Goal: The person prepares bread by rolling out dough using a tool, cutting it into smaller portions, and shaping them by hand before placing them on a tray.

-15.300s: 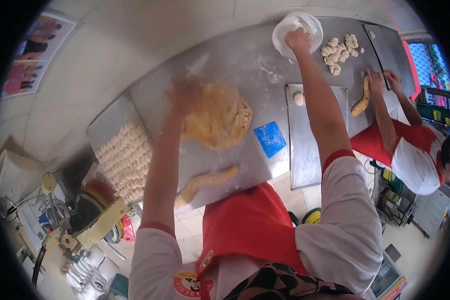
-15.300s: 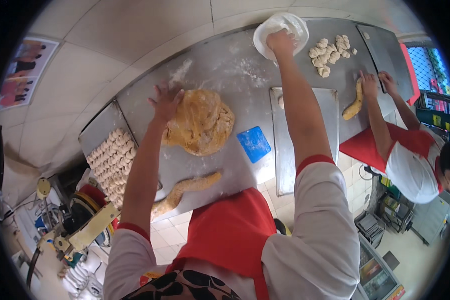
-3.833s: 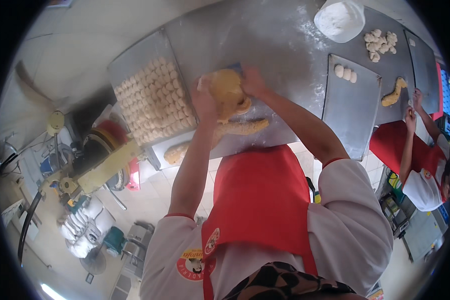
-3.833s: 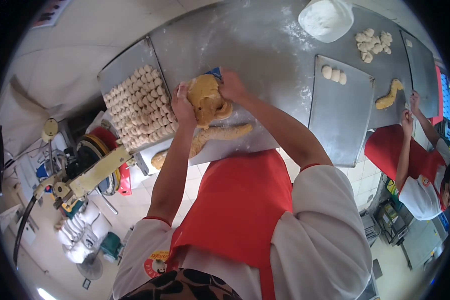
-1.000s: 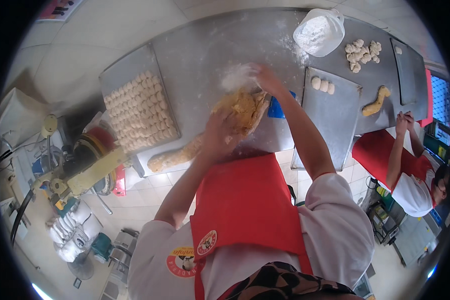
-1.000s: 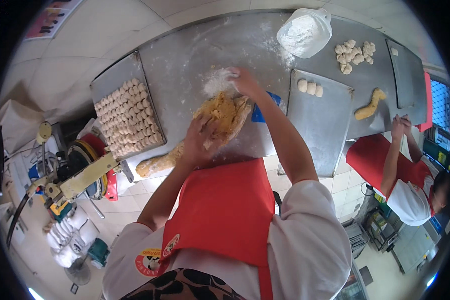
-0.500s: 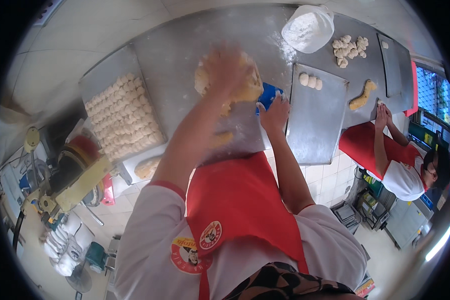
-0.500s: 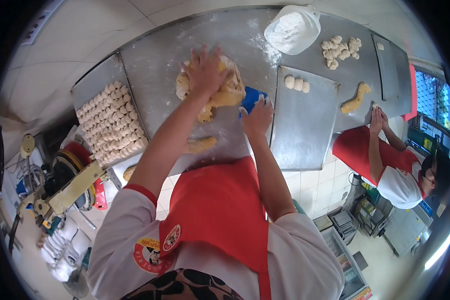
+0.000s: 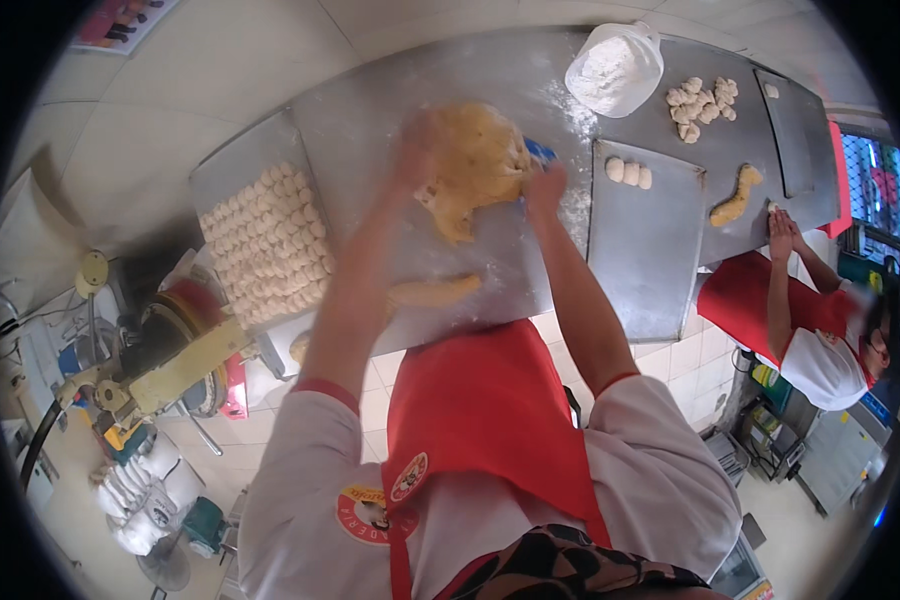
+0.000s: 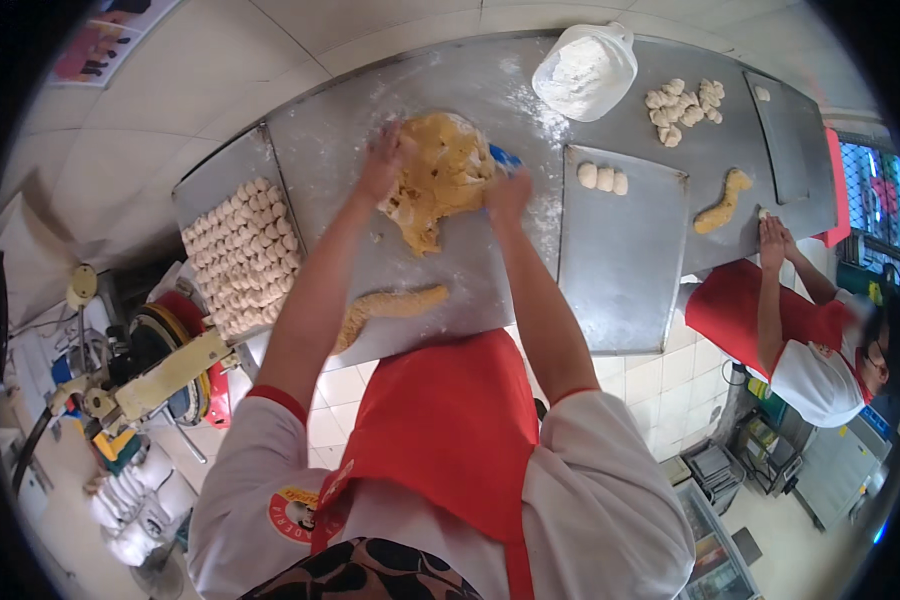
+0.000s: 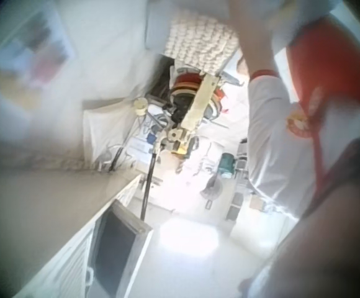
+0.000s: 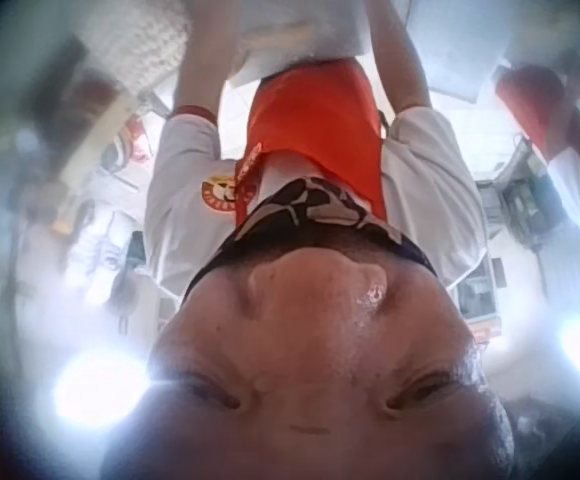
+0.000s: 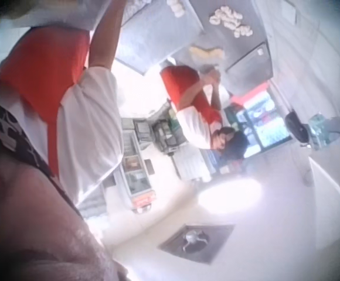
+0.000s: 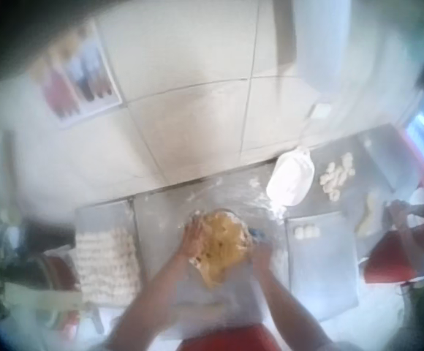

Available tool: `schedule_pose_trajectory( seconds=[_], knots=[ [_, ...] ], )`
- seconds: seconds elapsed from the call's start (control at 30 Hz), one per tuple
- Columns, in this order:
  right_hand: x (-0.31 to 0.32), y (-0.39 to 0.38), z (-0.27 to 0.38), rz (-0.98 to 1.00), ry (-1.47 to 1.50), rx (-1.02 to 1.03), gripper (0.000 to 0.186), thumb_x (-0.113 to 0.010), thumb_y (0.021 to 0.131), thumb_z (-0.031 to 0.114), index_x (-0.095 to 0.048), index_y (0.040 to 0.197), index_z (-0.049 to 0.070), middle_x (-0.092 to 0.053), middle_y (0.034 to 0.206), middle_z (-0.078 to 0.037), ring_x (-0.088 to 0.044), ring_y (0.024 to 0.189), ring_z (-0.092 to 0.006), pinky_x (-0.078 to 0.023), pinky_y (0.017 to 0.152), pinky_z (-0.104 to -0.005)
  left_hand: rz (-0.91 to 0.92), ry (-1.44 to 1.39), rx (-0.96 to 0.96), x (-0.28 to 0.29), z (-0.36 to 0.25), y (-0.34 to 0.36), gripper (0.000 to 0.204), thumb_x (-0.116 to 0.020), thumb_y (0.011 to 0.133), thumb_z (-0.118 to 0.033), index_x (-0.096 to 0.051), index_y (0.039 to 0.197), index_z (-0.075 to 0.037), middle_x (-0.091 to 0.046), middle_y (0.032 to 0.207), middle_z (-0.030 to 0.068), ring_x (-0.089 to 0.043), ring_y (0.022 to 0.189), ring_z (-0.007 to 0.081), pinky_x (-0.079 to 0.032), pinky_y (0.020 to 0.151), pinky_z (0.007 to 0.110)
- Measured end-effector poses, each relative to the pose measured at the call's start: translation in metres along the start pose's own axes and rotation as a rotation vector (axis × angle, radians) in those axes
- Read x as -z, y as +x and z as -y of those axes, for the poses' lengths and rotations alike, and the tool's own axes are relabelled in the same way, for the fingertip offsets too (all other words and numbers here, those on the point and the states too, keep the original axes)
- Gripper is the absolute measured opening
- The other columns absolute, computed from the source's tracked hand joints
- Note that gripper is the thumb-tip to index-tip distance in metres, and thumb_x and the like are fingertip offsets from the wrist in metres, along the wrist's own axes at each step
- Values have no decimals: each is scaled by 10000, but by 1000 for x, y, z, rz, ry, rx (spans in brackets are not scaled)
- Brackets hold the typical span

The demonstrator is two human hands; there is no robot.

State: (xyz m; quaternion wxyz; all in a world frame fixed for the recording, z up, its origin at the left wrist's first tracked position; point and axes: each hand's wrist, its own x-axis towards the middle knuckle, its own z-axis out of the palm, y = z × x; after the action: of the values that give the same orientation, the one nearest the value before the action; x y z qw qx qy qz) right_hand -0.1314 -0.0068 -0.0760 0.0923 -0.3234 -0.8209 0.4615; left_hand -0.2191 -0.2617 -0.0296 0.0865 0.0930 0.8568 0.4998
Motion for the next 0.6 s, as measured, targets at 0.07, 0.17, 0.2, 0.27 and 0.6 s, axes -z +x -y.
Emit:
schedule_pose_trajectory(
  seconds=[0.07, 0.17, 0.2, 0.27, 0.6],
  knots=[
    [-30, 3, 73, 236, 138, 148, 283, -649, 897, 138, -667, 1112, -45, -703, 993, -291, -679, 996, -455, -517, 884, -494, -154, -39, 5, 16, 37, -16, 760, -524, 1027, -582, -337, 1619, -143, -414, 1620, 89, -385, 1480, 273, -269, 1219, 475],
    [-5, 25, 72, 344, 152, 360, 269, -638, 884, 114, -663, 1122, -9, -697, 1055, -260, -659, 1024, -461, -520, 901, -493, -15, -714, 379, 9, -31, -11, 745, -527, 1033, -573, -368, 1602, -121, -465, 1566, 95, -447, 1415, 249, -318, 1180, 476],
    [-1, 14, 82, 377, 137, 460, 265, -640, 878, 108, -665, 1120, 3, -694, 1085, -247, -652, 1035, -459, -522, 906, -491, 25, -893, 523, 26, -54, -18, 736, -530, 1035, -566, -380, 1596, -113, -486, 1545, 102, -469, 1390, 240, -338, 1164, 464],
    [-8, -11, 113, 517, -43, 725, 290, -654, 877, 108, -661, 1159, 38, -679, 1148, -221, -649, 1052, -440, -530, 914, -483, -35, -783, 524, 64, -40, -16, 715, -557, 1021, -571, -463, 1542, -90, -517, 1508, 121, -499, 1353, 223, -379, 1120, 439],
    [79, 15, 65, 305, -120, 470, 449, -625, 1008, 348, -624, 1266, -20, -695, 1097, -268, -668, 967, -465, -526, 892, -501, 56, 637, 196, 39, -90, -79, 481, -570, 997, -468, -660, 1356, -161, -469, 1552, 152, -422, 1436, 344, -299, 1162, 584]
  ],
)
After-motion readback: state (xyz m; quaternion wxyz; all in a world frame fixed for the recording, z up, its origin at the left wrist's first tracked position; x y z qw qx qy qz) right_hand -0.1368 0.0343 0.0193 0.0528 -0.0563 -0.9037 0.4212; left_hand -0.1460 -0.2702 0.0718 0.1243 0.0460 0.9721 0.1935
